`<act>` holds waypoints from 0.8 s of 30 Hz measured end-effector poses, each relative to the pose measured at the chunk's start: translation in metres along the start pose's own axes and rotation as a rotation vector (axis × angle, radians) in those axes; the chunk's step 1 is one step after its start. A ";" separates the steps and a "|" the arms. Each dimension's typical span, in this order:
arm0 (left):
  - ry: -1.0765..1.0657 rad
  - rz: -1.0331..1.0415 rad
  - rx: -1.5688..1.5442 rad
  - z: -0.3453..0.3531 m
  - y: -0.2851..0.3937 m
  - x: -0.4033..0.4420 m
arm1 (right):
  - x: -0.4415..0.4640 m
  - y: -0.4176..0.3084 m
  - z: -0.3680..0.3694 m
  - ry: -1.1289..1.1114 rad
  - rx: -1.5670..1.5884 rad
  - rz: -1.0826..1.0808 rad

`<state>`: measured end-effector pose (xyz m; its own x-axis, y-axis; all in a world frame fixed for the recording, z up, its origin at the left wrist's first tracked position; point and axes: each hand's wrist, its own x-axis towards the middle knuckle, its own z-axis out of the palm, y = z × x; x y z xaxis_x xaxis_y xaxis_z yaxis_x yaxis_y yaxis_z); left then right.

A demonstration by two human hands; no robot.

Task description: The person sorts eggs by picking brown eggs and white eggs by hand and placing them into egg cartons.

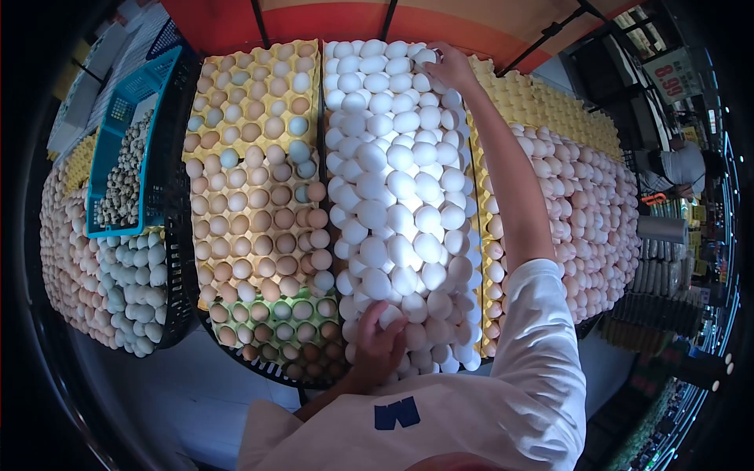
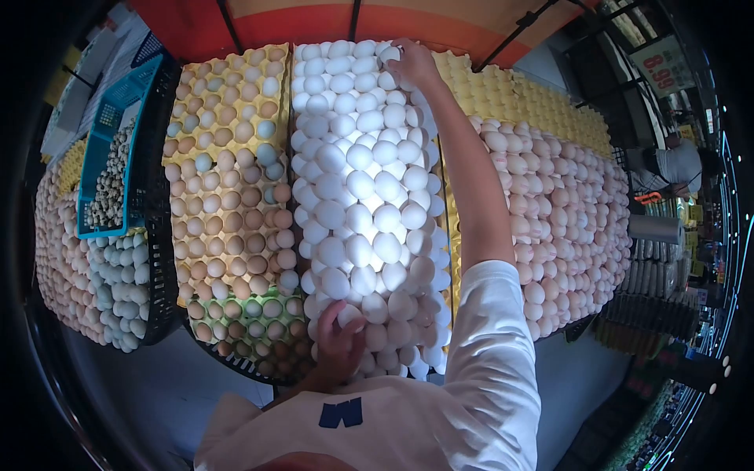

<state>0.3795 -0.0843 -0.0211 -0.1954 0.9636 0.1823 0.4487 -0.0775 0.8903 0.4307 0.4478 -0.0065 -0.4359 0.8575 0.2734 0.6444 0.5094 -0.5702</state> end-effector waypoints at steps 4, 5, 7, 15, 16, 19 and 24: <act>0.009 0.035 0.044 0.001 -0.003 0.001 | 0.015 0.003 0.010 -0.147 -0.302 -0.136; 0.011 0.023 0.038 0.001 -0.003 0.001 | 0.016 0.002 0.010 -0.202 -0.372 -0.157; 0.013 0.007 0.031 0.001 -0.002 0.000 | 0.019 0.005 0.010 -0.272 -0.335 -0.132; 0.000 0.012 0.035 -0.003 0.003 0.003 | 0.005 0.013 0.016 -0.015 -0.076 -0.157; 0.001 0.013 0.035 -0.004 0.004 0.004 | -0.002 0.006 0.008 0.066 -0.010 -0.122; -0.006 0.016 0.051 -0.004 0.006 0.005 | -0.032 -0.009 -0.012 0.145 0.109 -0.102; 0.082 0.065 -0.004 0.005 -0.001 -0.002 | -0.150 -0.067 -0.053 -0.048 0.469 0.020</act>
<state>0.3835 -0.0846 -0.0246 -0.2371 0.9324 0.2728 0.4588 -0.1400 0.8775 0.4863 0.2885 0.0314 -0.4621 0.8569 0.2284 0.3047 0.3953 -0.8665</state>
